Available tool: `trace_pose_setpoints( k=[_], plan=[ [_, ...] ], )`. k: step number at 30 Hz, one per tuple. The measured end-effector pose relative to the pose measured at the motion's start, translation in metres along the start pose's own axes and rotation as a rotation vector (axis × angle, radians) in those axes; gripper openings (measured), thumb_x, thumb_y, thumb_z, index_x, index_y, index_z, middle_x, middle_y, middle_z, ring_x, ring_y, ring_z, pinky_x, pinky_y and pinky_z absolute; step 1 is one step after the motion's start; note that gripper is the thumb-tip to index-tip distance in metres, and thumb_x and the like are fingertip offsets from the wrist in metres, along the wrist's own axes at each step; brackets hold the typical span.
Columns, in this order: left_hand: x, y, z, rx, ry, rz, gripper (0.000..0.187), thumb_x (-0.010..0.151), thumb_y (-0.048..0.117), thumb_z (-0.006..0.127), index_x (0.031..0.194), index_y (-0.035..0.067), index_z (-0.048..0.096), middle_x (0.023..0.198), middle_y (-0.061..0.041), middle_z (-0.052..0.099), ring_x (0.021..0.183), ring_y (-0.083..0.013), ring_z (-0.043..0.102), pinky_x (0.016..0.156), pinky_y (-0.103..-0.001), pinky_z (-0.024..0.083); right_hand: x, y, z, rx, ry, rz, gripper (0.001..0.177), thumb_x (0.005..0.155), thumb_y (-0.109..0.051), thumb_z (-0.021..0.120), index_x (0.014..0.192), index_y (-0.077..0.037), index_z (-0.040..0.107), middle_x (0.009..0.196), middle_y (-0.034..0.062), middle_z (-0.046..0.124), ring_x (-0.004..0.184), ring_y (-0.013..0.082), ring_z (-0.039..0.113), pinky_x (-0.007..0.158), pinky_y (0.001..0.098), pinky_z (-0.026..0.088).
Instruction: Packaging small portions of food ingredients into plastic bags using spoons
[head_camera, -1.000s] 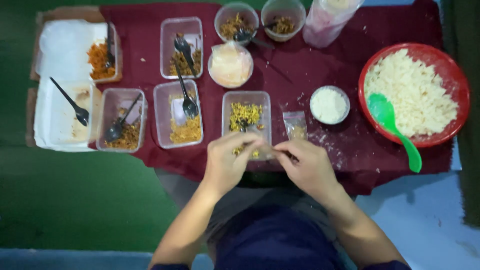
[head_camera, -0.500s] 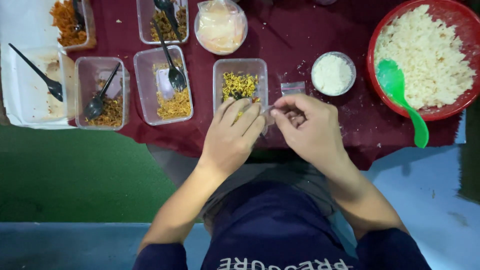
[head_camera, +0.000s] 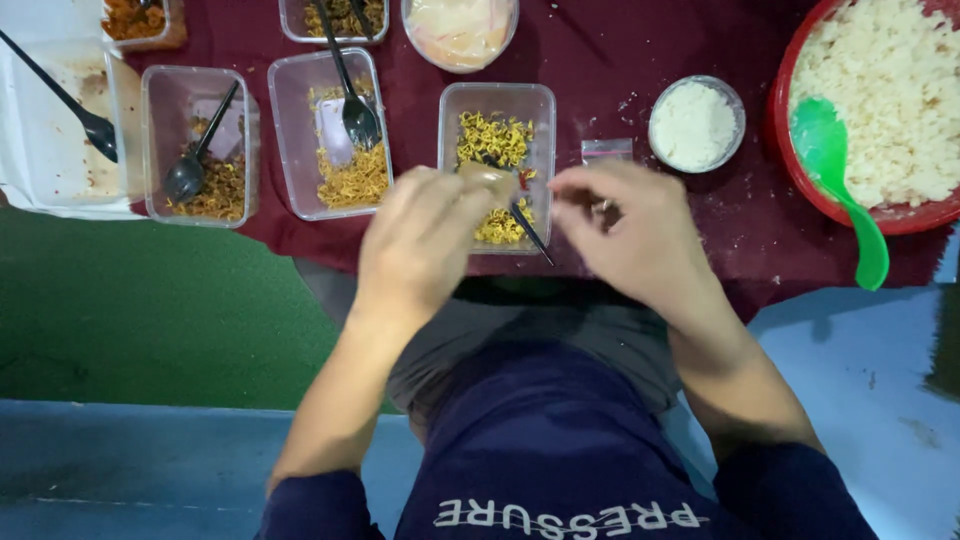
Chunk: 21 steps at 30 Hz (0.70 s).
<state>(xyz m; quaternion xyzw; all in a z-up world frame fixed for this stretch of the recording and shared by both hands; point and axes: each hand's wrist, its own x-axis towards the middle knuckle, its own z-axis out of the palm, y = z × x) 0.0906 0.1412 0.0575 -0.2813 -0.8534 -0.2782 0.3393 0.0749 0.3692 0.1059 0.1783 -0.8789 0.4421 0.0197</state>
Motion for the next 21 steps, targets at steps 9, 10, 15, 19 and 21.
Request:
trace_pose_setpoints(
  k=[9, 10, 15, 19, 21],
  plan=[
    [0.0, -0.006, -0.022, -0.059, 0.15, -0.279, 0.008, 0.094, -0.002, 0.079, 0.101, -0.001, 0.079, 0.097, -0.01, 0.071, 0.089, -0.0311, 0.072, 0.08, -0.041, 0.061, -0.04, 0.029, 0.034, 0.046, -0.182, 0.443, 0.034, 0.084, -0.007, 0.08, 0.116, -0.014, 0.07, 0.082, 0.0101, 0.076, 0.074, 0.0221, 0.077, 0.062, 0.0339, 0.06],
    [-0.001, -0.006, -0.02, -0.059, 0.149, -0.279, 0.008, 0.094, -0.002, 0.079, 0.101, -0.001, 0.079, 0.097, -0.01, 0.071, 0.089, -0.0311, 0.072, 0.08, -0.041, 0.061, -0.037, 0.028, 0.034, 0.046, -0.183, 0.443, 0.034, 0.084, -0.007, 0.08, 0.116, -0.014, 0.07, 0.082, 0.0101, 0.076, 0.074, 0.0221, 0.077, 0.062, 0.0339, 0.06],
    [-0.012, -0.003, -0.007, -0.123, 0.15, -0.341, 0.009, 0.093, -0.004, 0.078, 0.102, -0.001, 0.078, 0.093, -0.013, 0.073, 0.085, -0.0342, 0.073, 0.076, -0.042, 0.061, -0.013, 0.047, 0.047, 0.2, 0.259, 0.015, 0.015, 0.095, -0.004, 0.082, 0.109, -0.008, 0.082, 0.092, 0.0126, 0.07, 0.084, 0.025, 0.071, 0.073, 0.035, 0.058],
    [-0.009, -0.002, -0.008, -0.119, 0.128, -0.33, 0.009, 0.095, -0.003, 0.075, 0.104, -0.001, 0.077, 0.096, -0.012, 0.073, 0.086, -0.0313, 0.073, 0.075, -0.041, 0.061, -0.002, 0.041, 0.057, 0.333, 0.264, 0.025, 0.016, 0.097, -0.003, 0.077, 0.112, -0.008, 0.082, 0.09, 0.0102, 0.07, 0.075, 0.0141, 0.065, 0.071, 0.0296, 0.056],
    [-0.011, -0.001, -0.009, -0.121, 0.134, -0.363, 0.009, 0.095, -0.005, 0.074, 0.104, -0.002, 0.077, 0.095, -0.013, 0.073, 0.086, -0.0324, 0.074, 0.076, -0.041, 0.062, 0.0, 0.031, 0.045, 0.161, 0.324, -0.13, 0.015, 0.104, -0.006, 0.071, 0.116, -0.005, 0.08, 0.098, 0.0137, 0.072, 0.081, 0.026, 0.07, 0.077, 0.0367, 0.057]
  ],
)
